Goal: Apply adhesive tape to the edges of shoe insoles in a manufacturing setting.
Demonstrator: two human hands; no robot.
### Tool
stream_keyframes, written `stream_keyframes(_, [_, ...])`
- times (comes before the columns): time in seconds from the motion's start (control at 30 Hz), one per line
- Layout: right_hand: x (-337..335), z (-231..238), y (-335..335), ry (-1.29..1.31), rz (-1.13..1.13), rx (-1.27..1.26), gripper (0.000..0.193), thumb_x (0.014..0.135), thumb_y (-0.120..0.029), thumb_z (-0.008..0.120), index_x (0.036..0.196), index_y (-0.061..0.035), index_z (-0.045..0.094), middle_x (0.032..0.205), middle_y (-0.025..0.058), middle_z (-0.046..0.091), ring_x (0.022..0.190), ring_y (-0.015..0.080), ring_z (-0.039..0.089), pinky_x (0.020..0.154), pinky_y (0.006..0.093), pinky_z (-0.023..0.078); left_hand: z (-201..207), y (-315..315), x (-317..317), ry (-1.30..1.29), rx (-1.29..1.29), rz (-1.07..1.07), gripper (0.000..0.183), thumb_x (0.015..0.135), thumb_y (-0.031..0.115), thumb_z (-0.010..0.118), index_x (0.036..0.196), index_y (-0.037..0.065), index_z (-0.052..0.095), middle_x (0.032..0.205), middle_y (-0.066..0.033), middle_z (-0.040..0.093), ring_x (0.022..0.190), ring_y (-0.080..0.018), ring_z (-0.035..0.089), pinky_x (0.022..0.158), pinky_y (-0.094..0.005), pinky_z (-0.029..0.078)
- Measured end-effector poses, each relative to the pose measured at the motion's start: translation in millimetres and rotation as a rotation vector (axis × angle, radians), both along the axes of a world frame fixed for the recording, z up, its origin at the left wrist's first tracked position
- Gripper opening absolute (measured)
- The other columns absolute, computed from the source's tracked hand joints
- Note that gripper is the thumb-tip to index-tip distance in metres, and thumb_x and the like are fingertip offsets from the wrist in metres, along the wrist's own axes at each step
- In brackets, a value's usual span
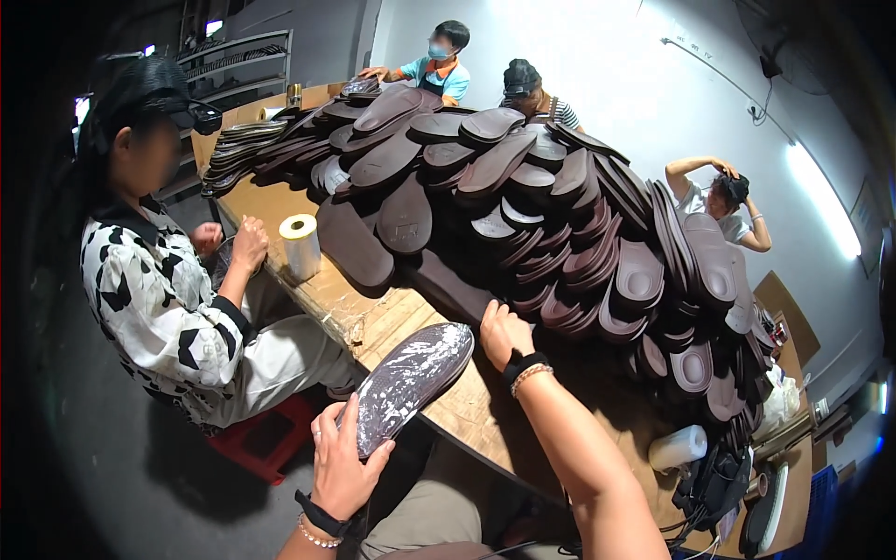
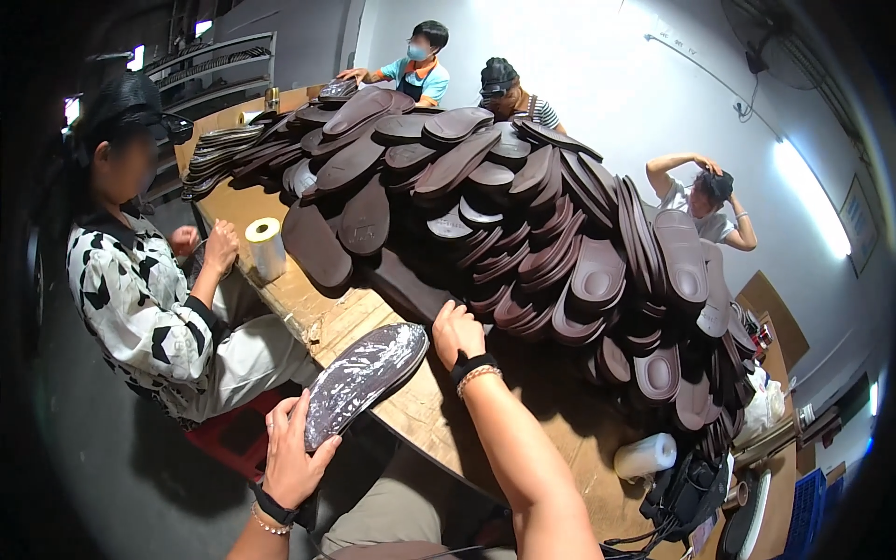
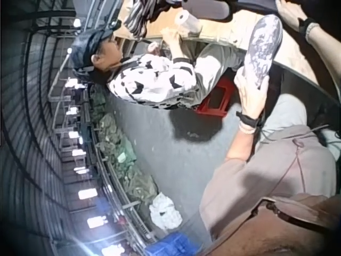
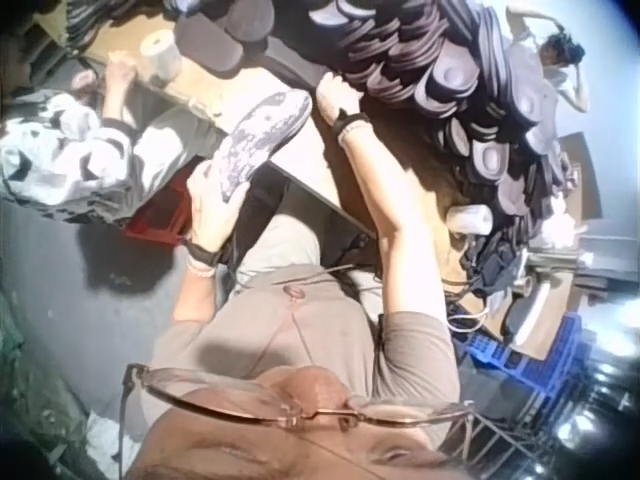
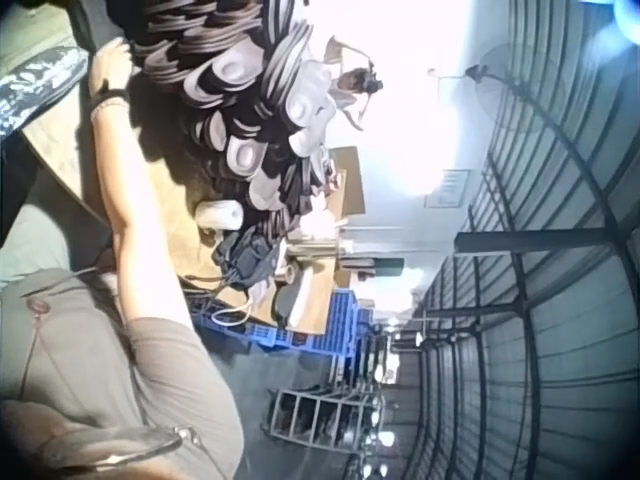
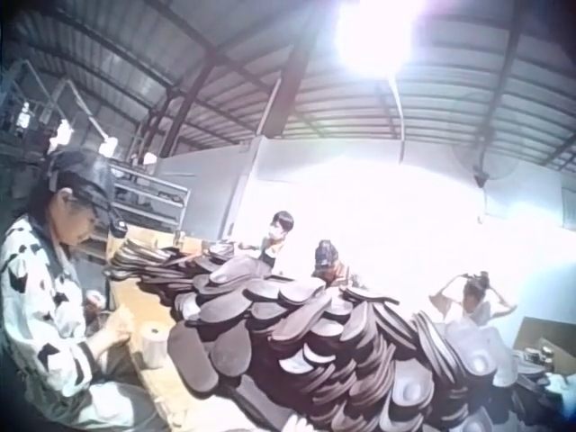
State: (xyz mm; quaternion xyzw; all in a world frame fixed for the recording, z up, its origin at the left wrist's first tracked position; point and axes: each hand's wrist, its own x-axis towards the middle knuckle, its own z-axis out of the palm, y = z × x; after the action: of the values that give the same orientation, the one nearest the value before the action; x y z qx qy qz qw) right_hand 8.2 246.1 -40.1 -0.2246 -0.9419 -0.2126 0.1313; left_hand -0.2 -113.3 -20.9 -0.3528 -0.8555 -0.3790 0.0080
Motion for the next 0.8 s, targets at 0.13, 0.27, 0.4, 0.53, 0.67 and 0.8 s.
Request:
stream_keyframes(0.13, [30, 60, 0, 0.21, 0.103, -0.367, 0.021, 0.095, -0.018, 0.06, 0.089, 0.002, 0.06, 0.07, 0.0233, 0.07, 0.07, 0.0406, 0.074, 0.066, 0.0487, 0.06, -1, -3, 1, 0.022, 0.005, -0.016, 0.08, 0.084, 0.024, 0.082, 0.149, -0.007, 0.048, 0.136, -0.0253, 0.05, 0.128, -0.0431, 0.046, 0.111, -0.0526, 0.039])
stream_keyframes(0.27, [106, 108, -44, 0.226, 0.108, -0.536, 0.025, 0.097, -0.02, 0.059, 0.089, 0.0035, 0.06, 0.072, 0.0265, 0.068, 0.07, 0.0462, 0.068, 0.066, 0.0516, 0.056, -3, 25, -1, 0.077, 0.051, -0.053, 0.082, 0.081, 0.025, 0.087, 0.148, -0.004, 0.05, 0.135, -0.0255, 0.051, 0.125, -0.0438, 0.048, 0.109, -0.0514, 0.043])
stream_keyframes(0.4, [218, 141, -68, 0.291, -0.057, -0.994, 0.02, 0.096, -0.016, 0.064, 0.092, 0.0032, 0.064, 0.065, 0.0131, 0.062, 0.063, 0.0173, 0.065, 0.06, 0.0384, 0.049, -4, 55, 1, 0.049, -0.019, -0.143, 0.086, 0.08, 0.031, 0.088, 0.149, -0.003, 0.048, 0.134, -0.0251, 0.051, 0.127, -0.043, 0.049, 0.109, -0.0508, 0.044])
stream_keyframes(0.53, [318, 81, -59, 0.504, -0.278, -1.158, 0.026, 0.095, -0.019, 0.07, 0.108, 0.0041, 0.073, 0.085, 0.0139, 0.074, 0.077, 0.0184, 0.07, 0.074, 0.0329, 0.056, 4, 67, 16, 0.111, -0.096, -0.158, 0.092, 0.082, 0.034, 0.087, 0.155, 0.0, 0.042, 0.149, -0.0269, 0.042, 0.14, -0.0456, 0.039, 0.114, -0.0558, 0.037])
stream_keyframes(0.67, [346, 77, -93, 0.454, -0.267, -0.443, 0.037, 0.089, -0.014, 0.074, 0.121, 0.0026, 0.066, 0.114, 0.0236, 0.071, 0.106, 0.0422, 0.069, 0.092, 0.0463, 0.056, 19, 71, 46, 0.257, -0.089, -0.242, 0.092, 0.083, 0.028, 0.086, 0.159, 0.005, 0.04, 0.164, -0.026, 0.029, 0.155, -0.0449, 0.024, 0.122, -0.0582, 0.024])
stream_keyframes(0.8, [380, 101, -84, 0.733, -0.245, -0.218, 0.052, 0.086, -0.009, 0.078, 0.133, 0.0014, 0.058, 0.134, 0.0254, 0.06, 0.124, 0.0457, 0.058, 0.107, 0.0488, 0.048, 33, 99, 82, 0.271, -0.08, -0.607, 0.087, 0.086, 0.026, 0.083, 0.16, 0.008, 0.041, 0.166, -0.0237, 0.031, 0.157, -0.0443, 0.024, 0.123, -0.0563, 0.024])
